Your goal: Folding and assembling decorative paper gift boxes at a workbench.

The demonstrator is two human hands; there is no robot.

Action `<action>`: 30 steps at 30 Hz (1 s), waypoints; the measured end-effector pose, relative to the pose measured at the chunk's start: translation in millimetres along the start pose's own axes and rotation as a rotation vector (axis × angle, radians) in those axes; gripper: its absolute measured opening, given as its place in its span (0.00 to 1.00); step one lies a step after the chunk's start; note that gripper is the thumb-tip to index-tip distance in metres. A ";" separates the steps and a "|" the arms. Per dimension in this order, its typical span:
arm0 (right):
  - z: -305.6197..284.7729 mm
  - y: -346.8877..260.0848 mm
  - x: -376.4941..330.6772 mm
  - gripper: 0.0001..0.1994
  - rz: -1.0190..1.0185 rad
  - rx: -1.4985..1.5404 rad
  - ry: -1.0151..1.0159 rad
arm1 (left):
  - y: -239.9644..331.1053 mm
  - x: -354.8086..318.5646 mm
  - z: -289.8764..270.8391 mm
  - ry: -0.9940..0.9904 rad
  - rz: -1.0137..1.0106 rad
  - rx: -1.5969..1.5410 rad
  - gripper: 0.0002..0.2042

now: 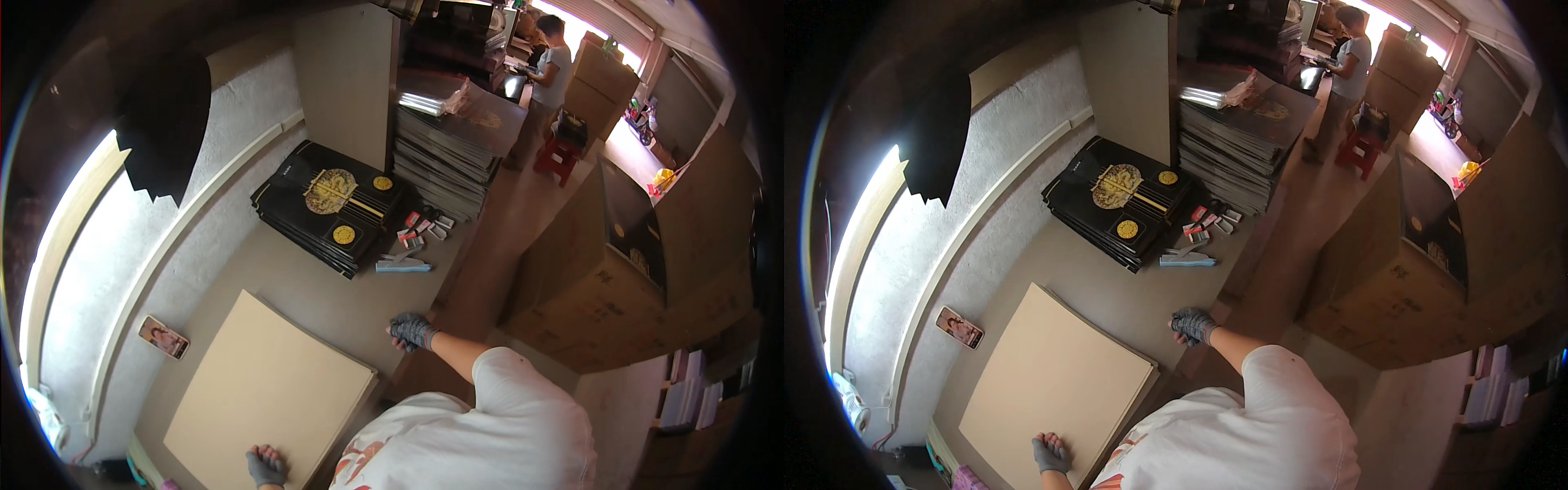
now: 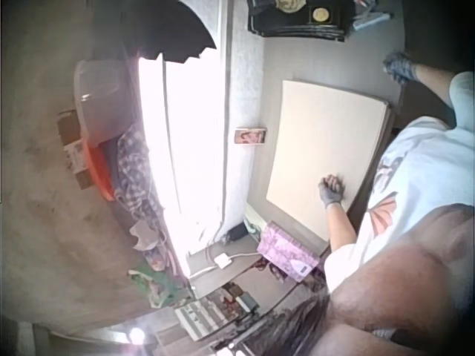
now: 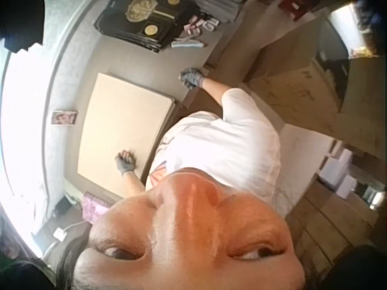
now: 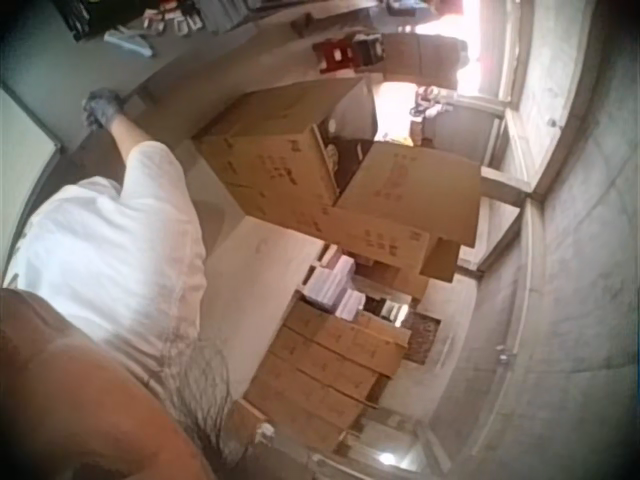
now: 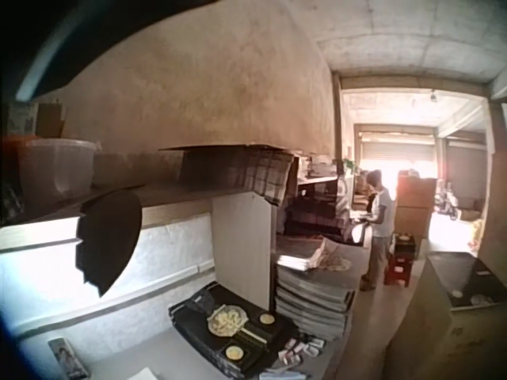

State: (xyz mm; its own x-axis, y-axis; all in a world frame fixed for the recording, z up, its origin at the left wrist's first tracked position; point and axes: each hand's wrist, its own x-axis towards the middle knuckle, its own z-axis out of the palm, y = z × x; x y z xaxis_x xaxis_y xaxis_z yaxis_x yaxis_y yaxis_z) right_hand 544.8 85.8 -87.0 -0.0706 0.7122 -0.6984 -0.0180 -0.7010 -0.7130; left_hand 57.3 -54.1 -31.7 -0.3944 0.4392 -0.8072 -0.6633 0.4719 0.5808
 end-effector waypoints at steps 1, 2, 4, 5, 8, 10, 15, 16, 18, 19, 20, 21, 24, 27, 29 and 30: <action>0.1 -2.8 -0.1 0.10 0.005 -0.012 -0.010 | -1.3 -1.8 2.6 0.044 0.033 -0.025 0.13; 0.5 -5.6 -0.9 0.10 0.010 -0.023 -0.019 | -2.3 -2.8 3.3 0.087 0.066 -0.049 0.13; 1.3 -11.0 -4.3 0.11 0.013 -0.042 -0.018 | 0.4 -3.5 2.4 0.077 0.041 -0.018 0.13; 0.6 -12.4 -5.3 0.11 0.014 -0.063 -0.016 | 2.2 -2.5 1.8 0.066 0.018 0.012 0.13; -11.6 -5.6 5.5 0.11 0.032 0.041 -0.148 | -2.1 17.3 -10.6 0.043 0.091 -0.019 0.13; -14.6 -7.6 3.6 0.11 0.050 0.090 -0.174 | -1.7 17.8 -12.2 0.030 0.070 -0.021 0.13; -13.4 -7.0 3.2 0.11 0.069 0.143 -0.155 | -2.3 12.2 -8.4 0.032 0.064 0.038 0.12; -14.8 -4.1 4.5 0.12 0.065 0.140 -0.159 | -1.8 7.6 -4.8 0.063 0.058 0.028 0.12; -15.5 -3.2 7.6 0.13 0.065 0.130 -0.163 | -1.3 8.6 -5.4 0.096 0.045 0.013 0.12; -15.9 -3.9 9.3 0.13 0.095 0.112 -0.170 | -0.4 14.0 -10.4 0.054 0.044 -0.029 0.13; -16.5 -5.1 11.3 0.13 0.125 0.094 -0.177 | -0.5 17.2 -13.0 0.013 0.043 -0.070 0.13; -16.2 -7.1 10.4 0.13 0.136 0.092 -0.174 | -1.6 13.0 -8.8 0.020 0.033 -0.069 0.13; -10.9 -14.5 5.0 0.14 0.174 0.129 -0.173 | 1.4 -3.5 1.6 0.075 0.060 -0.055 0.12; -10.0 -18.1 5.6 0.16 0.194 0.102 -0.148 | 4.5 2.8 -3.3 0.075 0.002 -0.005 0.12; -8.6 -19.9 6.3 0.17 0.210 0.081 -0.142 | 1.4 17.8 -13.6 0.034 0.001 -0.054 0.15; -8.5 -17.5 8.0 0.17 0.211 0.081 -0.144 | 1.6 13.8 -10.4 0.036 0.003 -0.053 0.15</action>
State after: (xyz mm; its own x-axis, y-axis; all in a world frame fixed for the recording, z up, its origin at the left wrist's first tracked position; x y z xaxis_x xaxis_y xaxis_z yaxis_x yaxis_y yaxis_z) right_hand 553.0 104.1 -80.6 -0.2223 0.5417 -0.8107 -0.0677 -0.8380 -0.5414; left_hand 44.2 -55.3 -43.0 -0.4185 0.4119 -0.8095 -0.6947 0.4290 0.5774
